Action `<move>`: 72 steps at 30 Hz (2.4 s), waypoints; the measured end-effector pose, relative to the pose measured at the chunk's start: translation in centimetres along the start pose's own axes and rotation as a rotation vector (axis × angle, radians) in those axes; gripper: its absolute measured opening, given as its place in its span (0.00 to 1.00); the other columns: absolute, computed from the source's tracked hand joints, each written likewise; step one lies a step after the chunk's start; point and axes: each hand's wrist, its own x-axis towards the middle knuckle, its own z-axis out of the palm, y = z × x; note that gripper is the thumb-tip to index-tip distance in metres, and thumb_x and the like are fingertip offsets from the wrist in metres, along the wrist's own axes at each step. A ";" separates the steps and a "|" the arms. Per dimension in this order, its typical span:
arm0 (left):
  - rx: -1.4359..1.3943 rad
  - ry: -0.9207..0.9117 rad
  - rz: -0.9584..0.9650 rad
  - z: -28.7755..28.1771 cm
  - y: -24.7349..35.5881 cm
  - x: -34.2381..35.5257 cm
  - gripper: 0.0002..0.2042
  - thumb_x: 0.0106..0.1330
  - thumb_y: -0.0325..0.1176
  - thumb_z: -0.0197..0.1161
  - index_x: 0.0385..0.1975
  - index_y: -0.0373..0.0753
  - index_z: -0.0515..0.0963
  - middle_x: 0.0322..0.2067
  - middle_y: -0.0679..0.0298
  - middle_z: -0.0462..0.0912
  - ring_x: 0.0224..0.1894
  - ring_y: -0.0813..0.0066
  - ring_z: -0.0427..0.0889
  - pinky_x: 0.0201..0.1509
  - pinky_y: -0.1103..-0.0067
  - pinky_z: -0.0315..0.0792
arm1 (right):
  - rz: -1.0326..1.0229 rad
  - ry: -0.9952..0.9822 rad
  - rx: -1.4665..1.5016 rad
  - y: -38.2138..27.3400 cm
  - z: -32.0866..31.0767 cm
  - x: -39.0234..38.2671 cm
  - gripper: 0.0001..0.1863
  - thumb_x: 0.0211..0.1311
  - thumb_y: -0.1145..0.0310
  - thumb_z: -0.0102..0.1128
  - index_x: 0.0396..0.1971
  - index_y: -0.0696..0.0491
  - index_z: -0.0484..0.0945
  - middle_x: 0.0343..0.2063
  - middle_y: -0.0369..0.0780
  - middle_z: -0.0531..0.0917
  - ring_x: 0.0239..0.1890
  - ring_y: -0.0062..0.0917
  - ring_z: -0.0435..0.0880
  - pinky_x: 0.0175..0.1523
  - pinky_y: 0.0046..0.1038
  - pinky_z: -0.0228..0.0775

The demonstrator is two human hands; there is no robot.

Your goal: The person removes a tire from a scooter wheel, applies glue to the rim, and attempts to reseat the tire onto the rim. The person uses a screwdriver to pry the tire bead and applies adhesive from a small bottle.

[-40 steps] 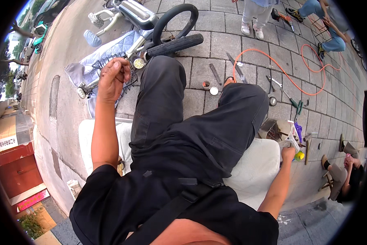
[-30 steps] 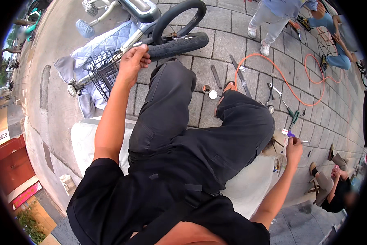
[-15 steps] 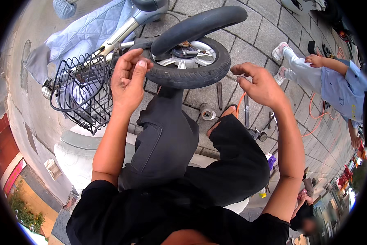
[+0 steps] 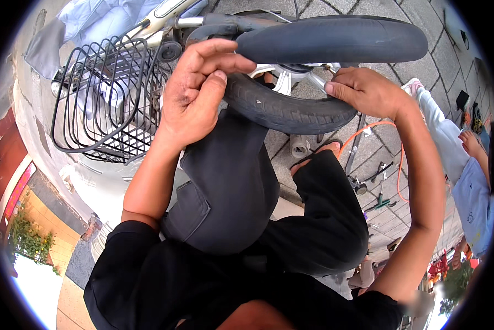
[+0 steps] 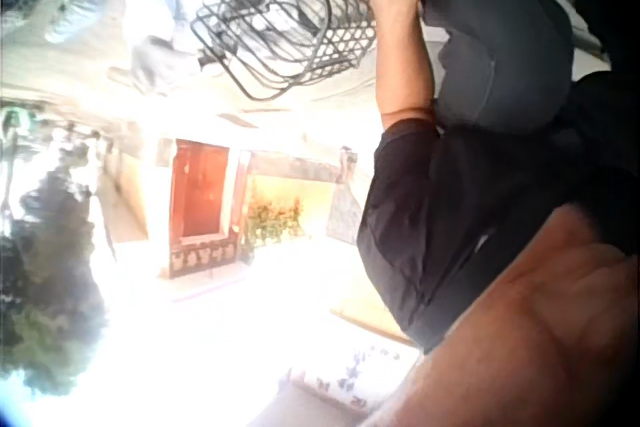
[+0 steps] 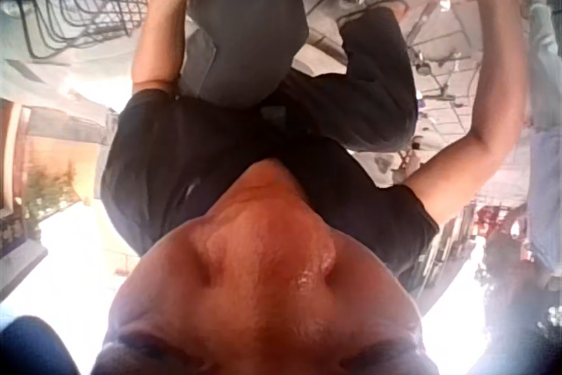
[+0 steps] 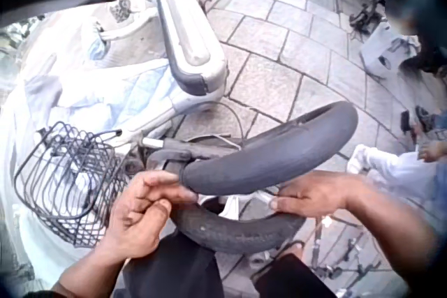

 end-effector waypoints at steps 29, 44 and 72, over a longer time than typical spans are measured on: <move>-0.147 0.049 0.108 -4.8 0.5 -0.3 0.21 0.74 0.23 0.55 0.66 0.34 0.72 0.55 0.50 0.84 0.59 0.59 0.87 0.67 0.60 0.79 | 0.148 0.038 -0.248 -3.6 0.1 2.2 0.19 0.73 0.54 0.66 0.49 0.55 0.85 0.37 0.44 0.88 0.40 0.34 0.85 0.50 0.39 0.75; 0.760 -0.244 0.532 -3.2 -4.3 -1.4 0.26 0.60 0.36 0.74 0.59 0.40 0.80 0.60 0.61 0.82 0.67 0.58 0.78 0.77 0.55 0.66 | -0.021 -0.217 -0.055 -6.0 -2.2 4.1 0.30 0.68 0.53 0.73 0.62 0.55 0.79 0.44 0.43 0.86 0.47 0.32 0.84 0.53 0.36 0.74; 0.712 -0.335 0.499 -1.8 -2.7 -0.3 0.28 0.54 0.37 0.78 0.57 0.40 0.82 0.57 0.60 0.83 0.63 0.54 0.80 0.74 0.51 0.69 | -0.408 -0.202 0.116 -7.1 0.7 7.0 0.41 0.61 0.46 0.77 0.69 0.53 0.75 0.59 0.45 0.80 0.63 0.38 0.75 0.69 0.41 0.64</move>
